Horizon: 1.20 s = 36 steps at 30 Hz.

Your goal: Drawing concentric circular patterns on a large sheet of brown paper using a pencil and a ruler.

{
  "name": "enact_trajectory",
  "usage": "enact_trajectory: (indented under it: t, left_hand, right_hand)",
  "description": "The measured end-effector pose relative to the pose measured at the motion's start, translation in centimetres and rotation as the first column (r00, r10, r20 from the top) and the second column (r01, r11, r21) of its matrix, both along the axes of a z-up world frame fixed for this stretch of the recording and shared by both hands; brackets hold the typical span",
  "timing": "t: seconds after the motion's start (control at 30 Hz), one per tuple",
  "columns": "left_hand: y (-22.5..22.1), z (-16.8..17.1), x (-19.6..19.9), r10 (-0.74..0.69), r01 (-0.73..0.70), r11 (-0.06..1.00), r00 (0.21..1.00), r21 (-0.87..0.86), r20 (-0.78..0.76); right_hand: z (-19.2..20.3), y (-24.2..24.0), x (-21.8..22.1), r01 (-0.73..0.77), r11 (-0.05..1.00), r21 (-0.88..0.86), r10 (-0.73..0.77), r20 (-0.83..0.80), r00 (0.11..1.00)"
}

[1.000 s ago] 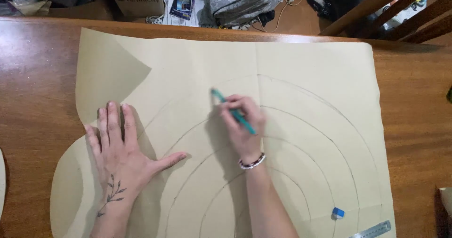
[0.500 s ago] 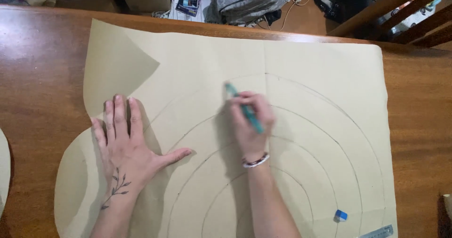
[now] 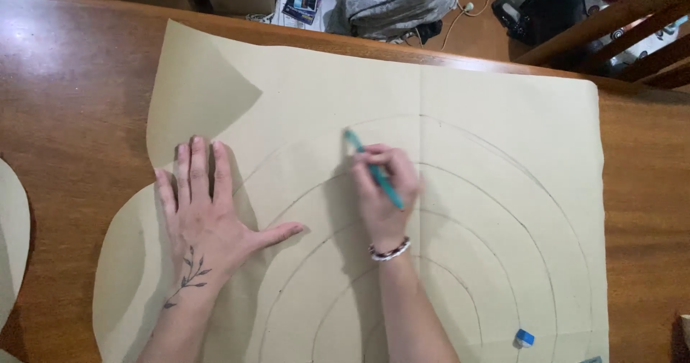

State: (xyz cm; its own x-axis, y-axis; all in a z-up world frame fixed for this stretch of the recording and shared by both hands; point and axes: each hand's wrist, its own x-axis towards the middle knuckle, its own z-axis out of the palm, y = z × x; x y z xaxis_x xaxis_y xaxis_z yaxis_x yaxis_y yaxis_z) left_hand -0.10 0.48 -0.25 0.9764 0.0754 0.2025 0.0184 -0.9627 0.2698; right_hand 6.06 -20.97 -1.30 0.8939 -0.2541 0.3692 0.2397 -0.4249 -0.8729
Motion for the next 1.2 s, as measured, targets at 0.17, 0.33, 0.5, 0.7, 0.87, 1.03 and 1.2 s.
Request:
enact_trajectory:
  t: [0.17,0.33,0.5,0.7,0.87,1.03,1.2]
  left_hand:
    - [0.1,-0.1,0.1,-0.018,0.018,1.000,1.000,-0.007,-0.008]
    - [0.1,-0.2,0.1,-0.003,0.002,1.000,1.000,-0.023,-0.026]
    - [0.1,-0.2,0.1,0.006,-0.006,1.000,1.000,0.001,-0.009]
    - [0.3,-0.5,0.1,-0.015,0.015,1.000,0.999,-0.012,-0.038]
    - [0.3,-0.4,0.0,-0.014,0.014,1.000,1.000,-0.005,0.017]
    - [0.4,-0.2,0.1,-0.007,0.007,1.000,1.000,-0.012,-0.004]
    - [0.4,-0.2,0.0,-0.017,0.017,1.000,1.000,-0.003,-0.001]
  right_hand:
    - [0.7,2.9,-1.9,-0.263,0.962,0.077,0.270,-0.097,0.958]
    - [0.1,-0.2,0.1,0.009,0.998,0.068,-0.006,-0.045,0.999]
    - [0.1,-0.1,0.1,0.064,0.991,0.120,-0.057,-0.056,0.997]
    - [0.8,3.8,-2.9,-0.353,0.935,-0.026,0.350,-0.078,0.934]
    - [-0.1,1.7,-1.5,-0.154,0.988,0.017,0.155,-0.029,0.988]
    - [0.4,2.3,-1.3,-0.077,0.997,0.015,0.078,-0.060,0.995]
    - [0.9,5.4,-4.0,-0.408,0.912,-0.037,0.401,-0.120,0.908]
